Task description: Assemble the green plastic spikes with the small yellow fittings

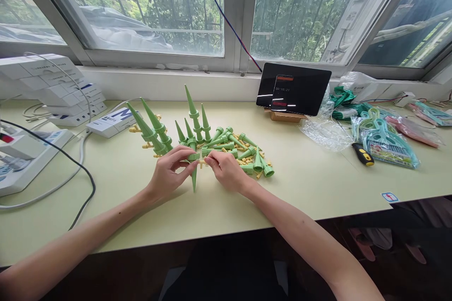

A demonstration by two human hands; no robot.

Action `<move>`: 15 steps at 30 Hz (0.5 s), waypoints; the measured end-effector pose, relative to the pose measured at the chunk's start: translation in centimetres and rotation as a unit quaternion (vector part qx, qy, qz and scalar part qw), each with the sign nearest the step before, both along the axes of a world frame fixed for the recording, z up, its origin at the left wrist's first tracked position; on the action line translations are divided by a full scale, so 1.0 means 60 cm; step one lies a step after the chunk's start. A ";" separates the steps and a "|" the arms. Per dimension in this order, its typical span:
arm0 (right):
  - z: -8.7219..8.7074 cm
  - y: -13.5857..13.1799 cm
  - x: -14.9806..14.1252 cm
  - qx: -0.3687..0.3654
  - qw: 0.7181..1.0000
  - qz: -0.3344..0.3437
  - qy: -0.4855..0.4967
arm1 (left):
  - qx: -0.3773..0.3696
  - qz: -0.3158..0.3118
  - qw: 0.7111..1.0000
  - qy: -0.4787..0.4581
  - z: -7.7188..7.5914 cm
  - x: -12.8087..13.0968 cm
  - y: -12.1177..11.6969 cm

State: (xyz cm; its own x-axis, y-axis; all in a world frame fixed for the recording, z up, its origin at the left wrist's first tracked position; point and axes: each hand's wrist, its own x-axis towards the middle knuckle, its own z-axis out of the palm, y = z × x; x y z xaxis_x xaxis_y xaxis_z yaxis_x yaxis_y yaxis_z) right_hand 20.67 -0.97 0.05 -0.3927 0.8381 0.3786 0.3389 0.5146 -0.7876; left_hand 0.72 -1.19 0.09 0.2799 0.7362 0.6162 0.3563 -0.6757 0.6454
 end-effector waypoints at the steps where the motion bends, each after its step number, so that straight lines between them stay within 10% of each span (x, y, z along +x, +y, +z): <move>1: 0.000 0.000 0.000 -0.002 1.000 -0.001 0.000 | 0.001 -0.002 1.000 -0.001 0.000 0.001 0.000; 15: 0.003 -0.001 0.001 0.001 1.000 0.001 0.013 | -0.014 0.018 1.000 0.000 0.005 0.001 0.001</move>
State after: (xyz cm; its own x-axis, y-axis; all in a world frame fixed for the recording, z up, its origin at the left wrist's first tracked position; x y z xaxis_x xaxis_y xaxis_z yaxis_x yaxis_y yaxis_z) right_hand 20.70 -1.01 0.24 -0.3838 0.8368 0.3906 0.3180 0.5168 -0.7948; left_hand 0.76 -1.16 0.39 0.2538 0.7620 0.5958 0.3798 -0.6450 0.6631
